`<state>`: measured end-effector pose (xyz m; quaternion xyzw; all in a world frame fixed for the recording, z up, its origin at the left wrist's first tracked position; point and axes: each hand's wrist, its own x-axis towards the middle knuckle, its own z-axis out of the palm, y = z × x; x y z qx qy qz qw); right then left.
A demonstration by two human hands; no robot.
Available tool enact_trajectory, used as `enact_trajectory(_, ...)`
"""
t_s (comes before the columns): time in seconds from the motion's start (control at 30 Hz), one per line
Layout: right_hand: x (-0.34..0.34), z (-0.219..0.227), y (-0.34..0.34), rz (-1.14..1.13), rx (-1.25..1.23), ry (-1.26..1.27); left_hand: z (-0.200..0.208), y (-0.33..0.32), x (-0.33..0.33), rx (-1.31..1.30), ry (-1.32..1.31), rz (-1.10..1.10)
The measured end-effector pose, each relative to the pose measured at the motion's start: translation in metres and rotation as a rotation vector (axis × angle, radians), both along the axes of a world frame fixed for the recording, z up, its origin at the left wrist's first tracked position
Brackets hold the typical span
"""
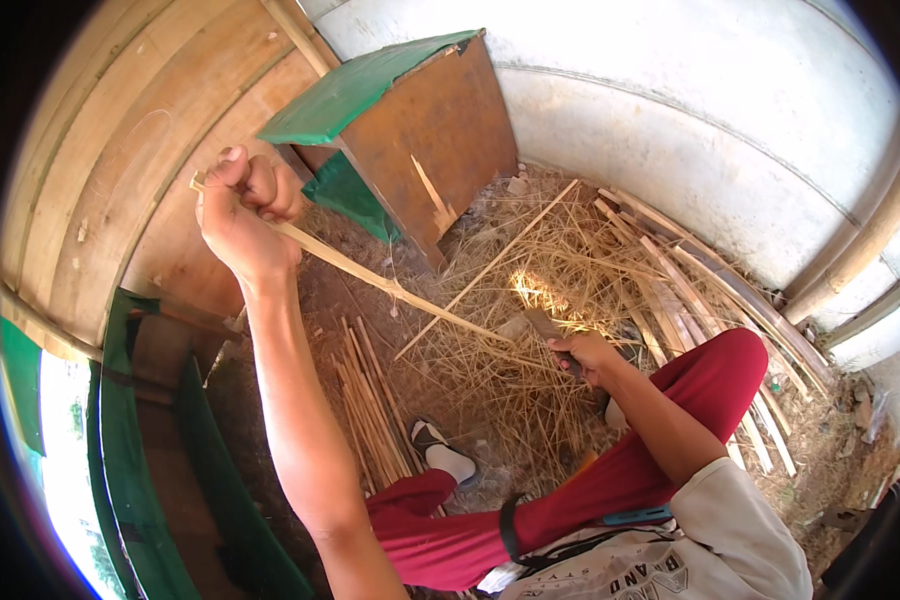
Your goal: The person sits on a small stool and uses a large knife to split a long bamboo pole into thin strips. They hold the bamboo with one hand and strike it with the knife to separate the layers, then continue to shave and refine the strips.
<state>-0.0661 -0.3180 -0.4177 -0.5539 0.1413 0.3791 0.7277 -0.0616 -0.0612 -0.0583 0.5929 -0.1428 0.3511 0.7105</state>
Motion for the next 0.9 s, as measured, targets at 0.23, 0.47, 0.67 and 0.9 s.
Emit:
enact_trajectory(0.23,-0.019,-0.102,-0.013,-0.158,0.202,0.406,0.0,0.01,0.002,0.032,0.057,-0.093)
enact_trajectory(0.47,-0.025,-0.132,-0.034,-0.1,0.12,0.459,0.005,0.039,0.003,0.081,0.056,-0.369)
enact_trajectory(0.67,-0.02,-0.132,-0.04,-0.176,0.316,0.504,0.004,0.067,0.003,0.038,0.077,-0.458)
enact_trajectory(0.9,-0.018,-0.126,-0.033,-0.145,0.354,0.576,0.007,0.061,0.007,0.066,0.064,-0.604)
